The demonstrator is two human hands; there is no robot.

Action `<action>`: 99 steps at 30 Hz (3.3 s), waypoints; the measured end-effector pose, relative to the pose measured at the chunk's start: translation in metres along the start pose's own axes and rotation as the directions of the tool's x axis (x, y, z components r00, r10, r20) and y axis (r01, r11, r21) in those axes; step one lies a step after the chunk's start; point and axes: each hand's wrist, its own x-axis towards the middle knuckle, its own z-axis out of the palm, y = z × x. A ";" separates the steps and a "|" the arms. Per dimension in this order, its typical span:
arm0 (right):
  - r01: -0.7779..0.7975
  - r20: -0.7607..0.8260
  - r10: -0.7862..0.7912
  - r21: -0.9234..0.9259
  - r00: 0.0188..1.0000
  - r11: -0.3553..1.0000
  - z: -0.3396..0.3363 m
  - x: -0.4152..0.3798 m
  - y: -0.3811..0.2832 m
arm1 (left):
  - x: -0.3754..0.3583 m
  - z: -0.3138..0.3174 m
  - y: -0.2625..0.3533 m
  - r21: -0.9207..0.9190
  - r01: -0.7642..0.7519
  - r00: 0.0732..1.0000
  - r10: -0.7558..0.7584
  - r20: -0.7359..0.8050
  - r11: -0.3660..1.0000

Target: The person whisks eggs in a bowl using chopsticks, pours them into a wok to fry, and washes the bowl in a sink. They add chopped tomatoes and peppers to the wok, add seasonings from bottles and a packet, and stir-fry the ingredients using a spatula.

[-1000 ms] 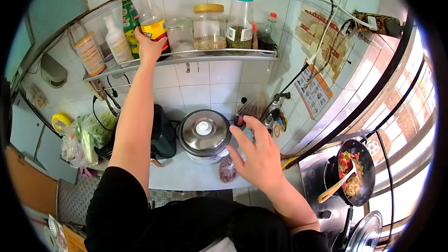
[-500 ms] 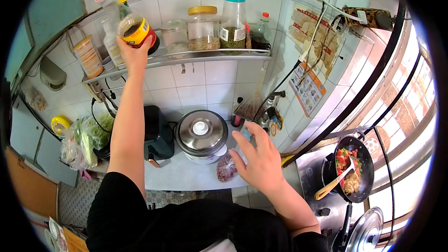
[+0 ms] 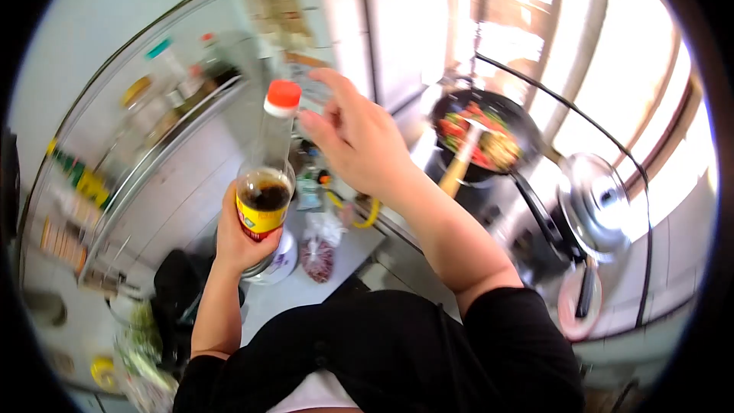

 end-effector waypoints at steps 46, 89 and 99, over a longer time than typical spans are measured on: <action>-0.438 -0.510 0.216 -0.367 0.832 0.821 -0.220 -0.259 0.060 | 0.171 0.221 0.080 0.110 -0.154 0.653 0.017 0.757 0.982; -0.341 -0.481 0.328 0.063 0.813 0.938 -0.201 -0.182 0.080 | 0.147 0.233 0.048 -0.341 0.152 0.833 0.066 0.550 0.928; -0.356 -0.134 0.391 0.227 0.911 0.907 -0.149 -0.058 0.095 | 0.046 0.142 0.031 -0.402 0.195 0.850 0.050 0.524 0.895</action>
